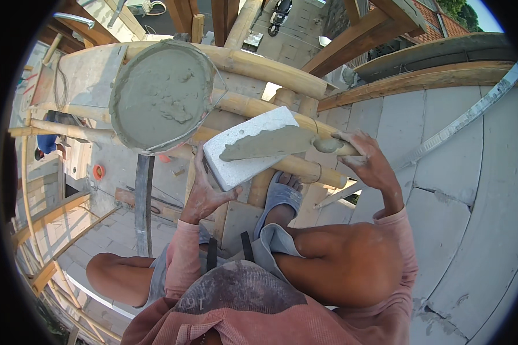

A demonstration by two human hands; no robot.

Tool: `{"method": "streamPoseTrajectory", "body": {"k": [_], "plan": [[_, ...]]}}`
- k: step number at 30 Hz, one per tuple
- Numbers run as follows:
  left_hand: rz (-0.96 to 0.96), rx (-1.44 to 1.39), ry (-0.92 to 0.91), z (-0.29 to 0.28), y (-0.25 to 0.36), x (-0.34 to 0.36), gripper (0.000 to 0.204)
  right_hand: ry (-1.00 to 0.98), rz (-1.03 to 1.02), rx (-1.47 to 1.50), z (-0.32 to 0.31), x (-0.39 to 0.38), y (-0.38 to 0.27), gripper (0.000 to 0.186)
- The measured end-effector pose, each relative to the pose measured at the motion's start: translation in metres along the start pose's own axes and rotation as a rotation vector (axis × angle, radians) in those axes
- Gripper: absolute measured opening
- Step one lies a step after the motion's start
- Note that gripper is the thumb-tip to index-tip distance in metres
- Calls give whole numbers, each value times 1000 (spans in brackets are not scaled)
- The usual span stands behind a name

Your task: The person applies mortar onto concrete blocks using a trowel and installs them into a wooden frame while sitting on scaffolding. The person then receives another block by hand from a coworker and fits it into place.

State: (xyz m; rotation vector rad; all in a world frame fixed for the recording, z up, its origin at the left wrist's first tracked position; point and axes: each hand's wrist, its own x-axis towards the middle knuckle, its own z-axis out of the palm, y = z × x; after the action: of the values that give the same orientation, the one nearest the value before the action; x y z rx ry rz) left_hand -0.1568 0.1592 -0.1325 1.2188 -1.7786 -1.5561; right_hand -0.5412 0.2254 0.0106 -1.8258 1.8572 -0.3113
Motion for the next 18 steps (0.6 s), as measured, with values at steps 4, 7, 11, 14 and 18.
{"method": "streamPoseTrajectory", "body": {"k": [4,7,11,14,18], "plan": [[5,19,-9,-5,5,-4,136,96,57,50,58,-5,34,49],[53,-82,-31,7,5,2,135,165,65,41,70,-11,55,49],[68,-38,8,1,-1,-3,133,180,27,109,104,14,82,49],[87,-44,14,3,-5,-3,133,176,21,124,109,13,85,48],[51,-120,13,4,-9,-6,133,125,50,198,109,12,76,48]]}}
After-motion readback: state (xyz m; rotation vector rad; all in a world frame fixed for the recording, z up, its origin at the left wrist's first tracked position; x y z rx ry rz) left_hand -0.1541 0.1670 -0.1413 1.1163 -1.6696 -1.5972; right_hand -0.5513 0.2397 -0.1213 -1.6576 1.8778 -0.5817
